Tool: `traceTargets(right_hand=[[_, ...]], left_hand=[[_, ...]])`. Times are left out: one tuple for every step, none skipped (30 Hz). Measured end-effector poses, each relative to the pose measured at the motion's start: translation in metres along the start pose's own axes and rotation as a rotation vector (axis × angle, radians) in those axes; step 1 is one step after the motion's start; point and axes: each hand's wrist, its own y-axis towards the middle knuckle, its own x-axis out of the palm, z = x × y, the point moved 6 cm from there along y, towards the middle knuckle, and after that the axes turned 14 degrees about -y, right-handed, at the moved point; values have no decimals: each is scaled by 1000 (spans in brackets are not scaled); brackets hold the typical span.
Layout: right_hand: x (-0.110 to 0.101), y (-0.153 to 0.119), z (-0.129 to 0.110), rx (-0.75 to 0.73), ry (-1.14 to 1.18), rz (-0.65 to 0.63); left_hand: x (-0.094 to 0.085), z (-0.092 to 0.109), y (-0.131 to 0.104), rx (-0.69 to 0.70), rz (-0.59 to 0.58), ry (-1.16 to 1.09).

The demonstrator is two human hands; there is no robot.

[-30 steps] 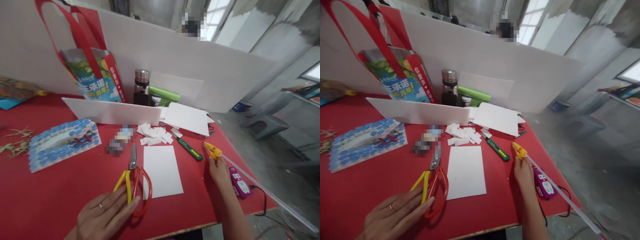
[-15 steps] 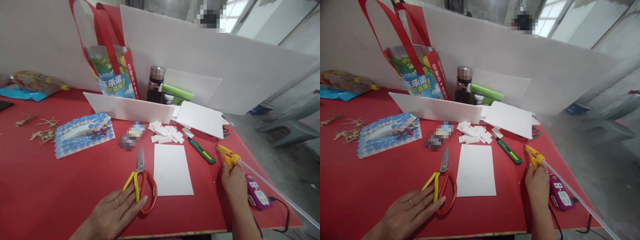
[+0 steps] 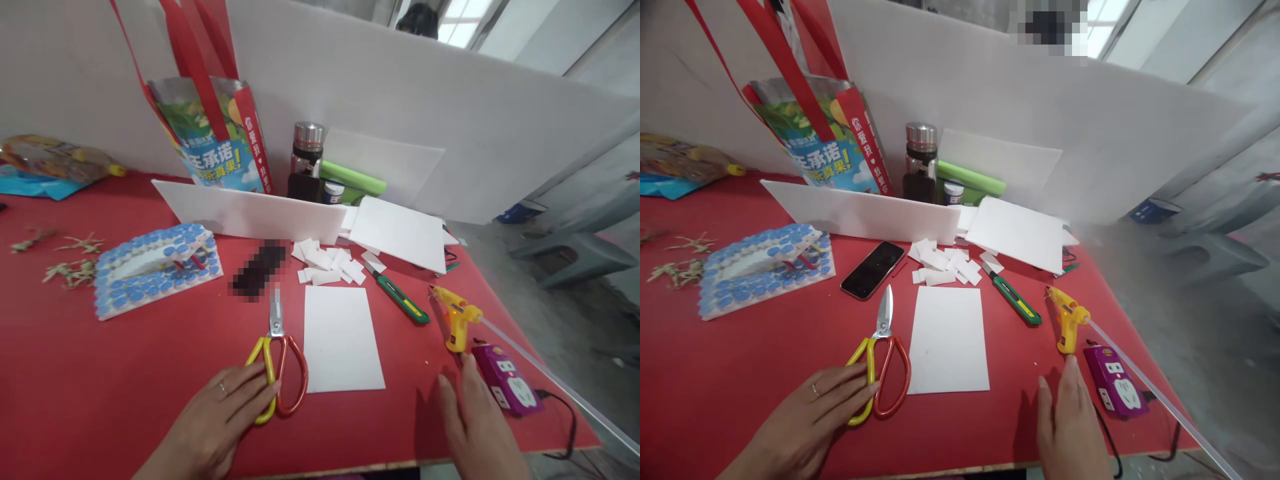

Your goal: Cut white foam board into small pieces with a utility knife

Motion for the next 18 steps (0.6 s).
traceTargets(right_hand=[[-6, -4, -7, -39, 20, 5], [-12, -5, -17, -88, 48, 8], [-18, -5, -30, -141, 83, 14], [-23, -3, -46, -195, 125, 24], [-28, 0, -63, -246, 169, 41], [-33, 3, -80, -281, 210, 70], [-37, 6, -97, -311, 246, 108], [-41, 9, -114, -349, 282, 141], [-43, 10, -130, -389, 312, 157], [-44, 11, -144, -430, 335, 162], [-45, 12, -157, -477, 356, 162], [-46, 11, -168, -524, 374, 157], [-46, 10, -178, -573, 389, 150], [-46, 8, -187, -622, 404, 138], [-45, 6, -194, -668, 418, 120], [-44, 4, -201, -710, 431, 97], [-41, 2, -207, -742, 443, 67], [-39, 1, -211, -765, 453, 40]], left_hand=[[-4, -1, 0, -28, 25, -46], [-8, -4, 0, -60, 45, -82], [-12, -8, 0, -97, 85, -103], [-18, -14, 1, -142, 123, -100], [-25, -22, 3, -184, 166, -73], [-34, -33, 5, -244, 222, -11], [-45, -47, 7, -318, 279, 69], [-61, -63, 7, -423, 390, 161], [-78, -82, 4, -588, 495, 247], [-93, -100, 0, -761, 547, 298], [-104, -117, -5, -941, 535, 310], [-112, -130, -11, -1092, 497, 305], [-118, -139, -17, -1205, 459, 296], [-123, -143, -21, -1266, 421, 306], [-127, -144, -25, -1291, 407, 337], [-129, -144, -29, -1290, 394, 364], [-129, -143, -32, -1272, 392, 387], [-130, -142, -35, -1248, 403, 407]])
